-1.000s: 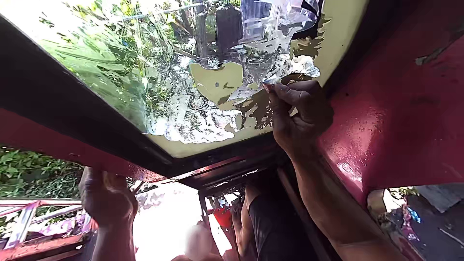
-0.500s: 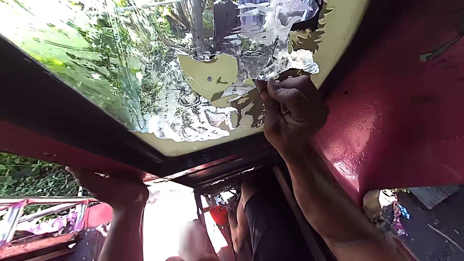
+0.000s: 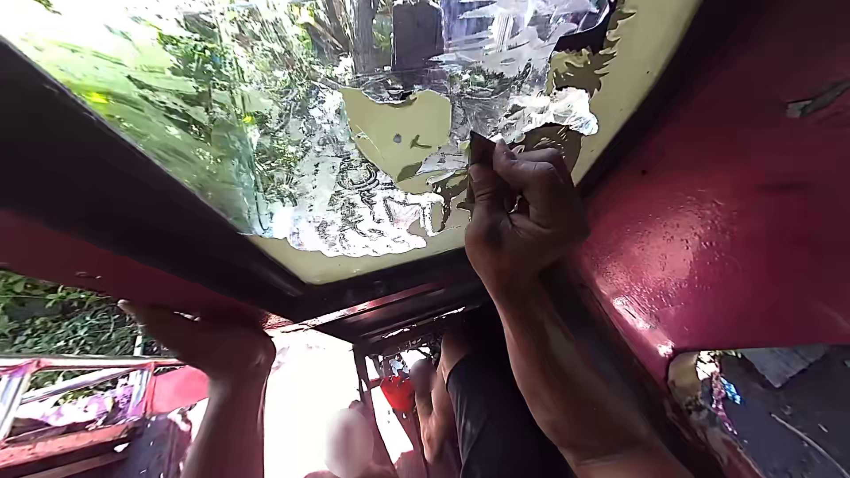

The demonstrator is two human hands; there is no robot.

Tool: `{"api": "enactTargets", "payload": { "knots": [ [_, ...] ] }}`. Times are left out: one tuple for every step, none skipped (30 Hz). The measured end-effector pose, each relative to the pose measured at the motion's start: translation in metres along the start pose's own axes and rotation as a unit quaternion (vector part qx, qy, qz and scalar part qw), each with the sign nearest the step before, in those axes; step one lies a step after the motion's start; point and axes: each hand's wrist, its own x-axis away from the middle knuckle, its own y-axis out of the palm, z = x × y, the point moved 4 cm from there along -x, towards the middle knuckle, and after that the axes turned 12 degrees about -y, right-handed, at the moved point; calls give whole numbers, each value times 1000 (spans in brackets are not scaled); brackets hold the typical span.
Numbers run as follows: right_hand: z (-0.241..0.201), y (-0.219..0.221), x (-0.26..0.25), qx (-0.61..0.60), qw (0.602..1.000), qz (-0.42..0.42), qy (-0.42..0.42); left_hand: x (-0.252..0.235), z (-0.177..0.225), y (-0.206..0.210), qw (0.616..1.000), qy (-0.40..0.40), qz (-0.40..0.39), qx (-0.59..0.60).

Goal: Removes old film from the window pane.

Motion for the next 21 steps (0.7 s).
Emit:
{"api": "enactTargets", "payload": {
  "knots": [
    [-3, 4, -1, -5, 1000, 4, 5, 0, 0, 1, 1000, 0, 0, -3],
    [-6, 7, -2, -10, 1000, 11, 9, 1, 1, 1, 1000, 4, -1, -7],
    [-7, 9, -2, -20, 1000, 14, 15, 3, 2, 3, 1000, 7, -4, -9],
    [-7, 8, -2, -42, 999, 7, 24, 5, 3, 4, 1000, 8, -9, -10],
    [-4, 4, -1, -71, 997, -6, 34, 6, 3, 6, 1000, 9, -12, -8],
    [0, -2, 2, -98, 994, -19, 42, 6, 4, 6, 1000, 13, -16, -4],
    [5, -8, 5, -105, 993, -30, 51, 5, 4, 7, 1000, 16, -19, 2],
    [12, -13, 7, -101, 993, -34, 53, 5, 3, 7, 1000, 18, -21, 7],
    [17, -16, 10, -90, 994, -36, 51, 5, 2, 8, 999, 22, -22, 12],
    [20, -19, 12, -79, 995, -41, 44, 4, 0, 7, 999, 25, -24, 16],
    [21, -19, 12, -72, 996, -44, 34, 4, -3, 5, 999, 25, -25, 17],
    [21, -19, 12, -65, 996, -48, 22, 3, -5, 4, 999, 24, -27, 16],
    [20, -19, 10, -59, 997, -50, 9, 2, -6, 3, 999, 26, -31, 14],
    [19, -18, 9, -55, 997, -50, -2, 1, -7, 2, 999, 27, -32, 12],
    [18, -18, 8, -53, 997, -50, -11, 1, -7, 1, 999, 27, -31, 10],
    [19, -19, 8, -55, 997, -47, -18, 1, -8, 1, 999, 26, -29, 11],
    [20, -19, 8, -57, 997, -44, -23, 1, -7, 1, 999, 24, -28, 10],
    [22, -20, 9, -57, 997, -40, -27, 2, -7, 1, 999, 25, -27, 9],
    [23, -21, 10, -56, 997, -38, -32, 2, -7, 1, 999, 26, -26, 7],
    [25, -21, 11, -53, 997, -37, -38, 1, -8, 0, 999, 28, -26, 7],
    [25, -20, 11, -47, 997, -36, -45, 0, -10, -1, 999, 28, -28, 8]
  ]
}}
